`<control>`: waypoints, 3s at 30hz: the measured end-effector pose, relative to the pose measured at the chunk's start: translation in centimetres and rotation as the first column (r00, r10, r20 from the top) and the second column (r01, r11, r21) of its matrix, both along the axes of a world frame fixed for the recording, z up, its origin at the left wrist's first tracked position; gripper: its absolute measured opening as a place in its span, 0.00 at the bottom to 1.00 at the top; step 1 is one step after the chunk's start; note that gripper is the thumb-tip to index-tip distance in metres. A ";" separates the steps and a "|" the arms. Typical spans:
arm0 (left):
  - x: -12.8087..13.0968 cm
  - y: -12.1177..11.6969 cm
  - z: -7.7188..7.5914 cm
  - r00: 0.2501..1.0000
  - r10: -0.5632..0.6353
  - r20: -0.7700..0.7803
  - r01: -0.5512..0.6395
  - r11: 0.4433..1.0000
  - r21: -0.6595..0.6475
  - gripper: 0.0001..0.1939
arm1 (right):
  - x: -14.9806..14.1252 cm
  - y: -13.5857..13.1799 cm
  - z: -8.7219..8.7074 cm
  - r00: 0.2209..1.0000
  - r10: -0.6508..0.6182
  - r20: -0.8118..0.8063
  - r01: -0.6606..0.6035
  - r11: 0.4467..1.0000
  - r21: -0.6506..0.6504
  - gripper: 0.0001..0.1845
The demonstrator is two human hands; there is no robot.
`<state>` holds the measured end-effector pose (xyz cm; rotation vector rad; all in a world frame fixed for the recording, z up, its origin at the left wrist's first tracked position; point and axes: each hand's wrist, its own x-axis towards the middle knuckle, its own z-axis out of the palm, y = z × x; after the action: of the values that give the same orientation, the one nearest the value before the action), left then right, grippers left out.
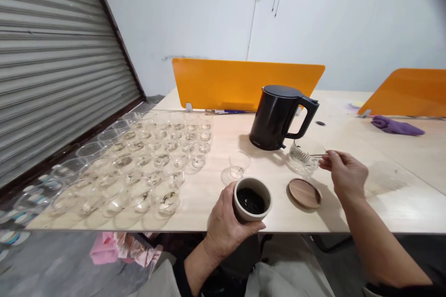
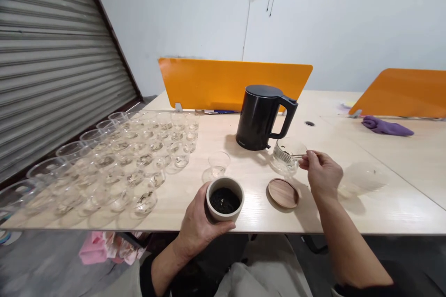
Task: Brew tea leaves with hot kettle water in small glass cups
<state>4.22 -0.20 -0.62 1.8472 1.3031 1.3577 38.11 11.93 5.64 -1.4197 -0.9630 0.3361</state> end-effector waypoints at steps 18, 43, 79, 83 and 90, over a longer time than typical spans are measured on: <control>0.5 -0.8 0.2 0.998 0.022 -0.062 -0.016 0.995 0.096 0.52 | -3.8 -7.3 -6.1 0.388 0.315 0.866 -0.162 0.948 -0.273 0.34; 1.7 0.2 -1.5 0.967 0.174 -0.186 -0.150 0.979 0.137 0.41 | -18.8 -10.1 3.2 0.098 0.480 0.872 -0.535 0.764 -0.360 0.36; -4.2 -0.4 0.7 0.952 -0.016 -0.307 0.066 0.986 0.152 0.14 | -12.8 -7.4 9.1 0.463 0.307 0.832 -0.382 0.916 -0.126 0.40; -4.7 0.6 0.0 0.938 0.054 -0.342 -0.017 0.994 0.108 0.09 | -15.1 -3.2 11.9 0.415 0.261 0.872 -0.303 0.943 -0.138 0.40; -4.9 0.7 0.1 0.965 -0.012 -0.263 0.031 0.997 0.069 0.10 | -20.8 6.9 9.3 0.450 0.354 0.820 -0.258 0.931 -0.260 0.41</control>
<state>-0.66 0.53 -0.52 2.1434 1.3727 1.1925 17.27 18.80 14.95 -1.4933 -2.0914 -0.1221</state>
